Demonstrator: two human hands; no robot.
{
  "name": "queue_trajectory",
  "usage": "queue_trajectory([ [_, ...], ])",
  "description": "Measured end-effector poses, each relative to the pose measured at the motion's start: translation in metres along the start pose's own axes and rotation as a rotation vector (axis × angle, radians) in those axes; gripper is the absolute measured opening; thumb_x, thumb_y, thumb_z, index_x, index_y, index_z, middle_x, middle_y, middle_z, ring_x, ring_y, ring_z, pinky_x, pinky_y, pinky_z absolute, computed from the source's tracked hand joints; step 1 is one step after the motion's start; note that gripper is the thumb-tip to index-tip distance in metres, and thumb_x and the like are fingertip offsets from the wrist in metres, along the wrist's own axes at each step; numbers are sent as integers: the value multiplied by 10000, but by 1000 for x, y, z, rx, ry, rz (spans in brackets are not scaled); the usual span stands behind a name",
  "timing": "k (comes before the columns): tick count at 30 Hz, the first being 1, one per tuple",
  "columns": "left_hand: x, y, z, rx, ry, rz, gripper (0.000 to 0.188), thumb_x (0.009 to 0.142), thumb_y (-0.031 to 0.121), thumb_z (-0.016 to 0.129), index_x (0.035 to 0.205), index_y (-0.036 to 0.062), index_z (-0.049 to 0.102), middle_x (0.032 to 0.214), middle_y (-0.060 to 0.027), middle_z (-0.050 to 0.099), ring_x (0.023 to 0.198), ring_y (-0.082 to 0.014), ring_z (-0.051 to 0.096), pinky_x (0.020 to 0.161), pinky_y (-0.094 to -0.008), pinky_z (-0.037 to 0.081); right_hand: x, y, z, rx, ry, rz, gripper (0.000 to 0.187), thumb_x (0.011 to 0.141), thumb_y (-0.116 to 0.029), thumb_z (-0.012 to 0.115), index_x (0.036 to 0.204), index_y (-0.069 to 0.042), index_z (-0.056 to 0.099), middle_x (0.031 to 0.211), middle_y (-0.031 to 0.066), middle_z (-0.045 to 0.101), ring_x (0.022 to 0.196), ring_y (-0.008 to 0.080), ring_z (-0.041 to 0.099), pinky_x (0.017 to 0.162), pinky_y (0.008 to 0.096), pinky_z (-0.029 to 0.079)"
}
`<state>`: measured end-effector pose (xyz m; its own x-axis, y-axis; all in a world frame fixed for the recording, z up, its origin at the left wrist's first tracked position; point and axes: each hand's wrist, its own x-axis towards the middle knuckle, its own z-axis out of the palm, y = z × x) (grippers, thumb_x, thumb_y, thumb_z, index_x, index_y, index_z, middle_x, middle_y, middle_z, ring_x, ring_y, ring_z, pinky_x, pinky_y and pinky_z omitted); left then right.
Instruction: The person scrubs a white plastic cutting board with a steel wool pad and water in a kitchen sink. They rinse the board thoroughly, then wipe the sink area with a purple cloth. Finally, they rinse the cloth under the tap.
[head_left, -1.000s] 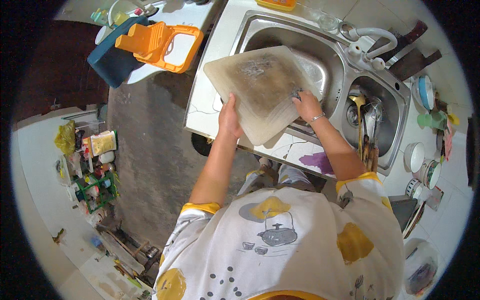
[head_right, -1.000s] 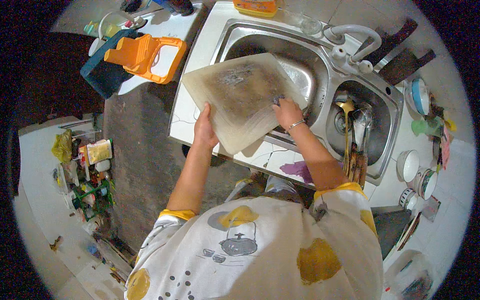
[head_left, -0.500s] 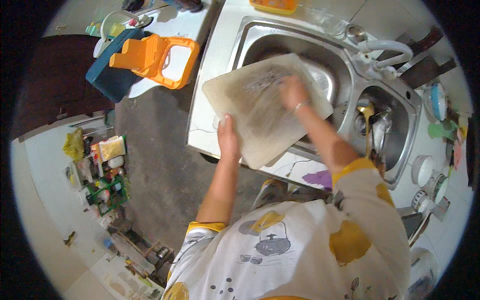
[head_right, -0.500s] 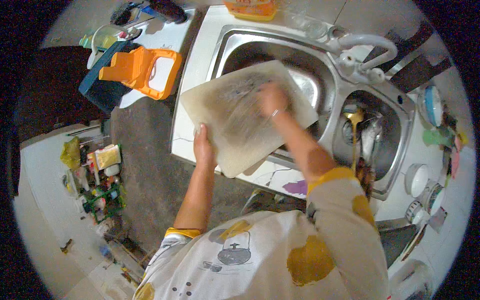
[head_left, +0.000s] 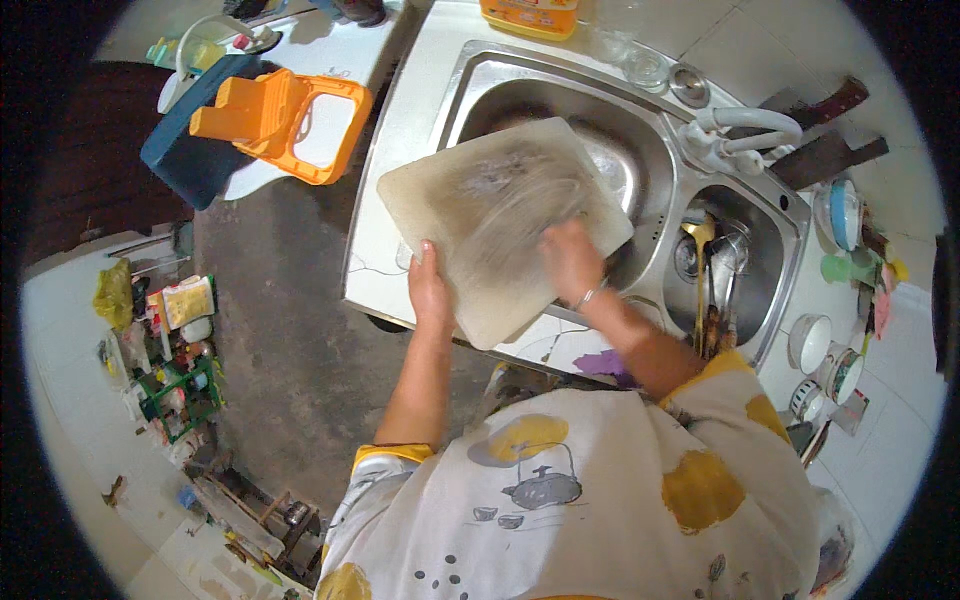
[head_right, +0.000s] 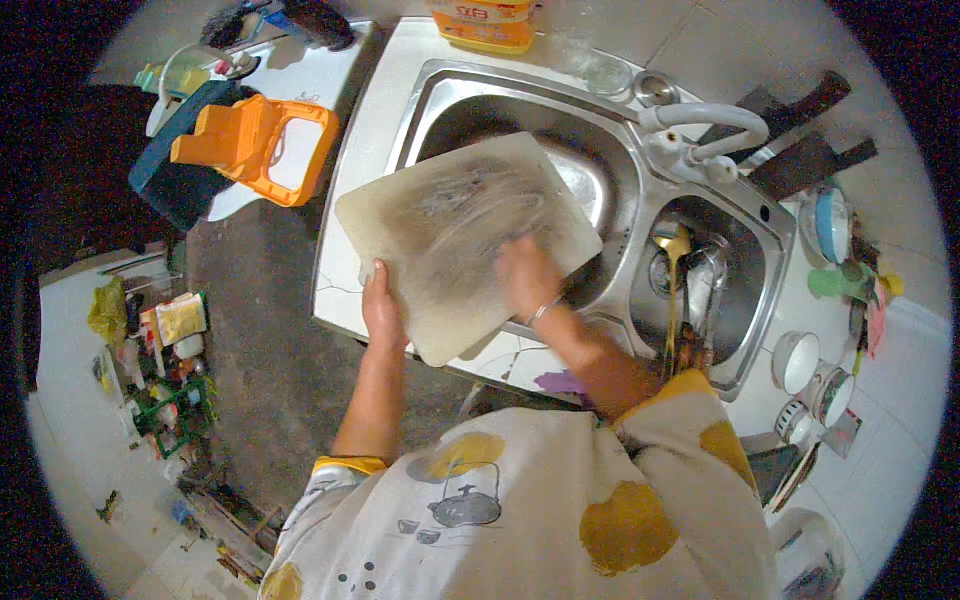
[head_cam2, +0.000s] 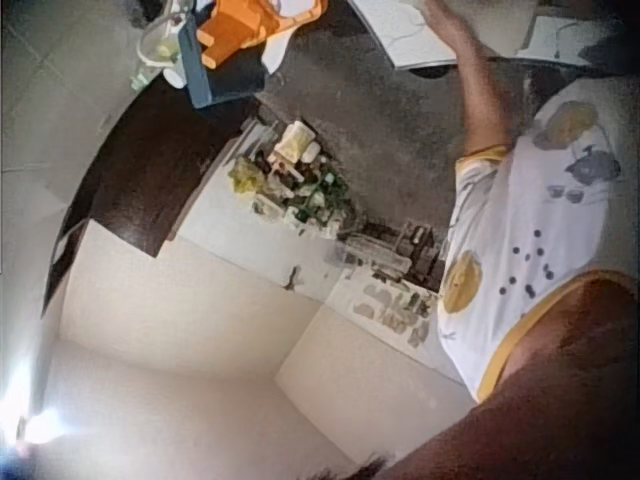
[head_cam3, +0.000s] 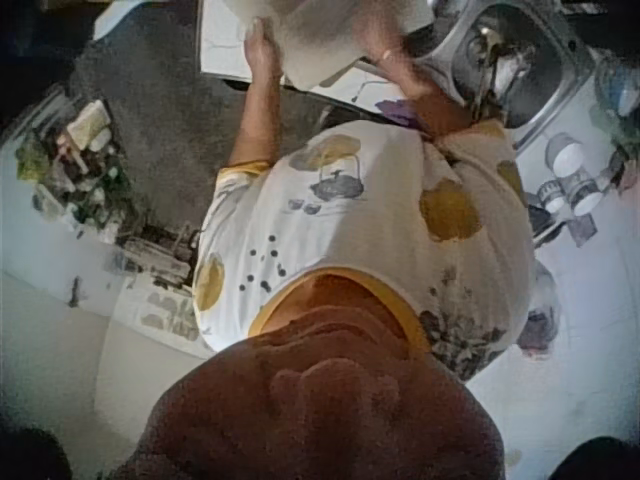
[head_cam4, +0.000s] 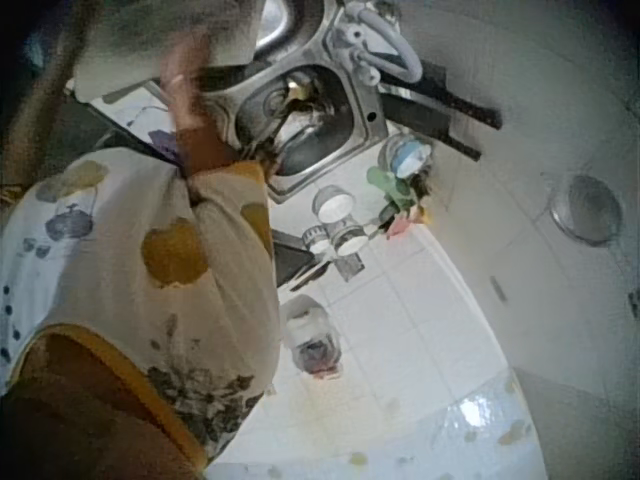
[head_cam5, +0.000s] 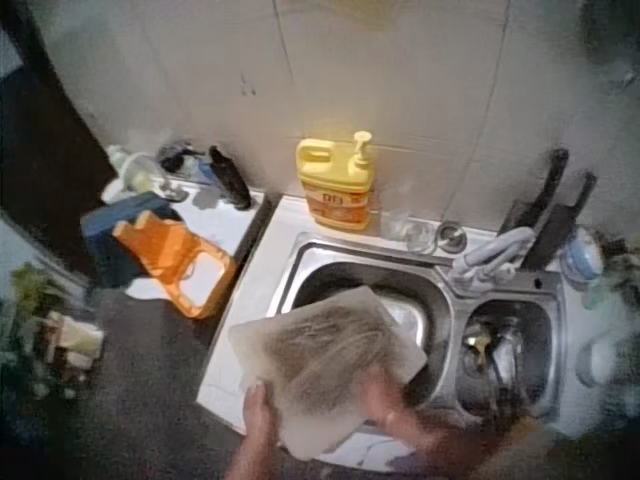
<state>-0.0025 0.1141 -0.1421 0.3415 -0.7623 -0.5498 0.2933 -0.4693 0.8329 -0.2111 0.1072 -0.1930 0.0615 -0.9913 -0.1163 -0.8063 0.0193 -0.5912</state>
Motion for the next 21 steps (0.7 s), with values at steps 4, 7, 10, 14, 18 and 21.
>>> queue_trajectory([
  [4, -4, 3, -2, -94, -21, -36, 504, 948, 356, 426, 1271, -31, 409, 1189, -146, 517, 1021, -252, 524, 882, -368, 412, -3, -9, -1, -28, -83, -106, 184, 835, -241, 532, 914, -87, 594, 877, 155, 551, 854, 350, 563, 711, 432, 476],
  [7, -2, 5, 3, -71, -27, -26, 507, 946, 371, 428, 1259, -27, 419, 1170, -145, 528, 1032, -253, 527, 881, -372, 419, 82, 77, 27, -237, -73, 194, 218, 860, -262, 505, 920, -73, 596, 908, 163, 585, 768, 366, 608, 632, 456, 507],
  [10, -4, 1, 0, -25, -9, -9, 517, 940, 396, 434, 1236, -28, 434, 1156, -141, 539, 1009, -248, 546, 861, -374, 434, 95, 97, 24, -223, -41, 373, 278, 874, -288, 506, 993, -47, 580, 954, 177, 589, 832, 363, 615, 687, 437, 516],
  [14, 3, -1, 0, -107, -58, -6, 496, 954, 348, 413, 1272, -33, 403, 1197, -145, 513, 1044, -246, 521, 898, -368, 407, 5, 11, -14, -197, -248, 73, 340, 849, -304, 543, 1035, -19, 541, 977, 222, 546, 901, 360, 578, 764, 450, 483],
  [18, 6, -8, -11, -89, -60, -12, 488, 960, 325, 405, 1292, -33, 386, 1213, -147, 508, 1052, -243, 516, 911, -362, 400, -43, -8, -34, -61, -60, -433, 321, 847, -255, 515, 1029, 10, 512, 938, 230, 535, 870, 364, 558, 756, 465, 465],
  [21, 0, 0, -1, -61, -33, -7, 499, 954, 343, 418, 1279, -36, 401, 1201, -147, 520, 1040, -243, 523, 902, -358, 405, 36, 46, 1, -286, -226, -137, 271, 849, -171, 509, 1029, 31, 521, 958, 210, 520, 868, 347, 548, 755, 430, 467],
])
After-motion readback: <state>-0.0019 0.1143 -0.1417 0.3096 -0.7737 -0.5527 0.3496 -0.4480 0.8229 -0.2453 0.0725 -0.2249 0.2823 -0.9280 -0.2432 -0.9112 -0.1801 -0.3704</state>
